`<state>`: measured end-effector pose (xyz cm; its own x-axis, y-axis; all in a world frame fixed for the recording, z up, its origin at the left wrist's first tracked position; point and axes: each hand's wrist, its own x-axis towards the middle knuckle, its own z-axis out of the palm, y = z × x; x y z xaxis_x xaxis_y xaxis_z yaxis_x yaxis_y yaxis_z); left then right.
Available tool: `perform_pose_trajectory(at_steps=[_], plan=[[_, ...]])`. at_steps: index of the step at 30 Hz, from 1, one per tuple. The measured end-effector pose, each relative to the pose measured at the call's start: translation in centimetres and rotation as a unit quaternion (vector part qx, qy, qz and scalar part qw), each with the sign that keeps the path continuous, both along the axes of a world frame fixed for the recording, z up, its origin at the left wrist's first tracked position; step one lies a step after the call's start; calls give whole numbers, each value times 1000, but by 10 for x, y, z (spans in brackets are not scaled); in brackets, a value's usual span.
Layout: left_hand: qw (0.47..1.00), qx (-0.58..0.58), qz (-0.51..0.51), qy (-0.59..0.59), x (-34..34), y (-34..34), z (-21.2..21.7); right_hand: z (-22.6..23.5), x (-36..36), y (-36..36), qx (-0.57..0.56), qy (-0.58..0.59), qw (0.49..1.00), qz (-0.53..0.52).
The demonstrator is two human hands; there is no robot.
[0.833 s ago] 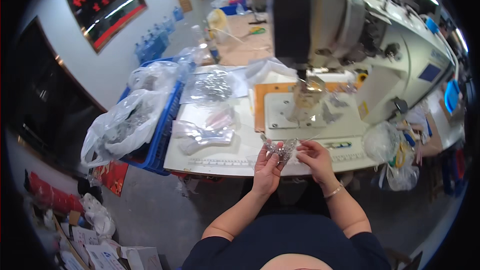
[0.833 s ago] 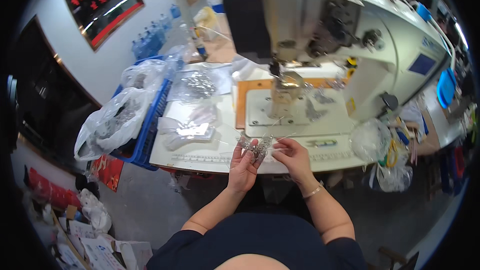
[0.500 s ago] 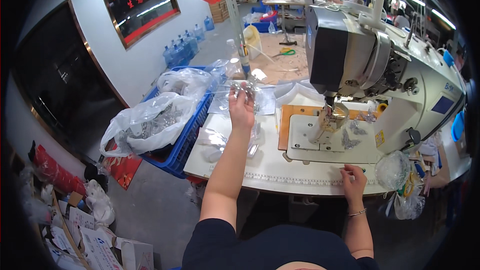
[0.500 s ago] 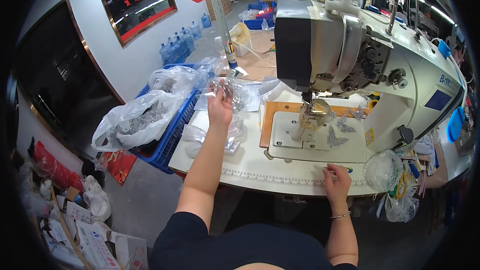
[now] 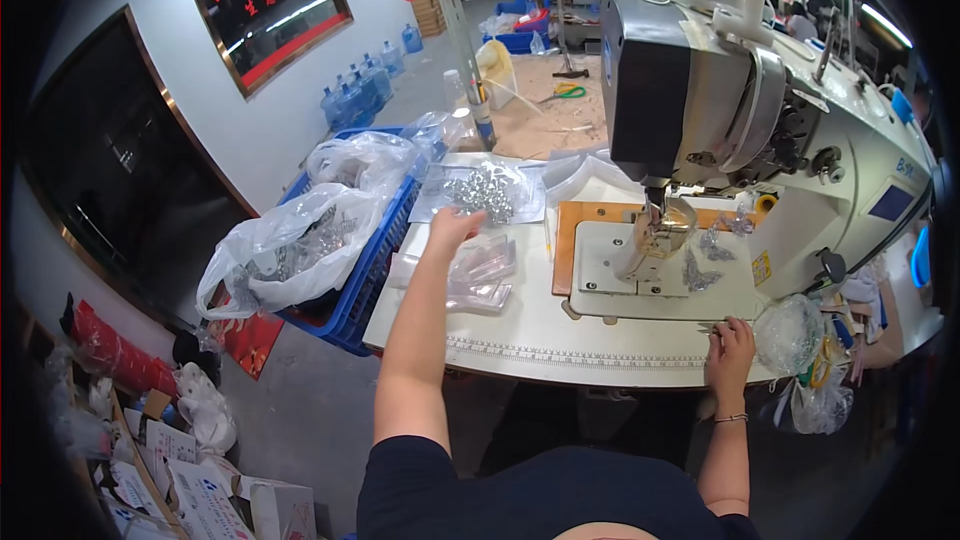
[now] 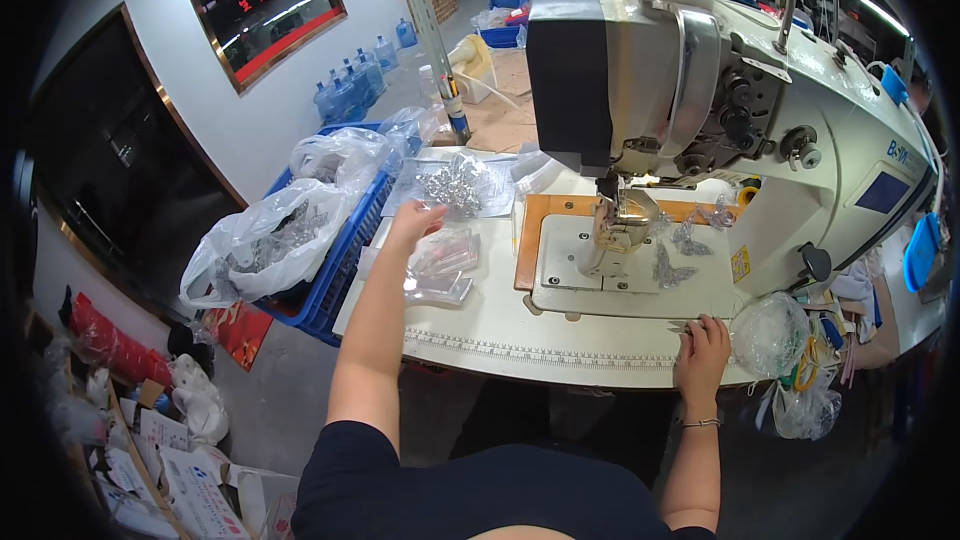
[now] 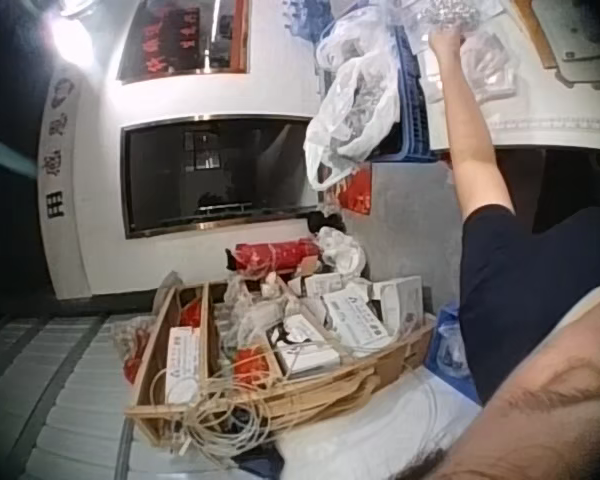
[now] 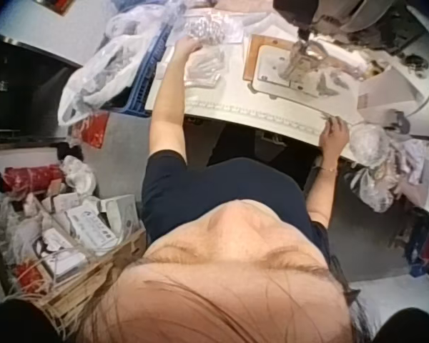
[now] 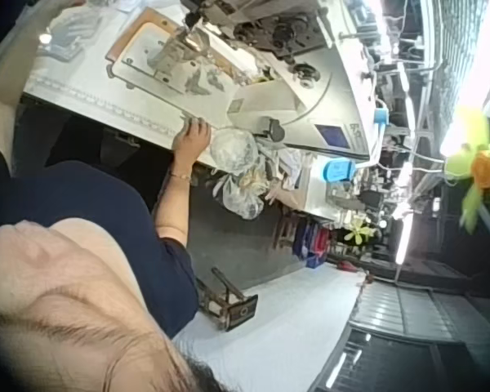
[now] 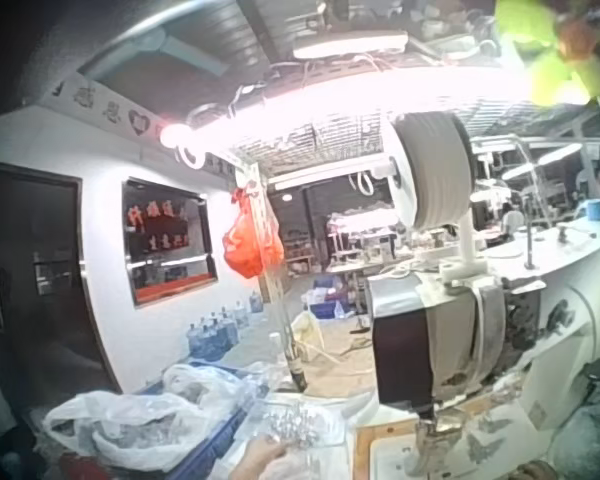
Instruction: The person sews small, shiny, star-shaped decorations using a sewing machine. They repeatedly pick up a decoration, place it under the needle, stitch it, and then trim the excess thread with scissors. The person handles the items one at a time throughout the process.
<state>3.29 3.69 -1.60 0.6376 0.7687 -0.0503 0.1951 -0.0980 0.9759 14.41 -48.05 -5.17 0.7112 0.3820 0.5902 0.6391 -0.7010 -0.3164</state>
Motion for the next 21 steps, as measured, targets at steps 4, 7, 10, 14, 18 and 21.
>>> perform_pose_trajectory(at_steps=[4, 7, 10, 14, 18, 21], plan=[[895, 362, -75, 251, -57, -19, 1, -2, -3, -2, 28, 24, 999, 10], [872, 435, -79, 212, -72, -46, -15, -4, -2, -4, 28, 12, 999, 14], [852, 516, -5, 83, -77, -74, -7, -5, 0, -6, 31, -5, 999, 8], [849, 526, 19, 51, -85, -68, -22, -4, 4, -2, 42, -14, 998, 35], [939, 149, 40, -307, -112, -36, -36, 15, -1, 6, 104, -22, 992, 70], [840, -119, 194, -492, -134, -20, -30, 26, -15, 31, 124, 52, 981, 140]])
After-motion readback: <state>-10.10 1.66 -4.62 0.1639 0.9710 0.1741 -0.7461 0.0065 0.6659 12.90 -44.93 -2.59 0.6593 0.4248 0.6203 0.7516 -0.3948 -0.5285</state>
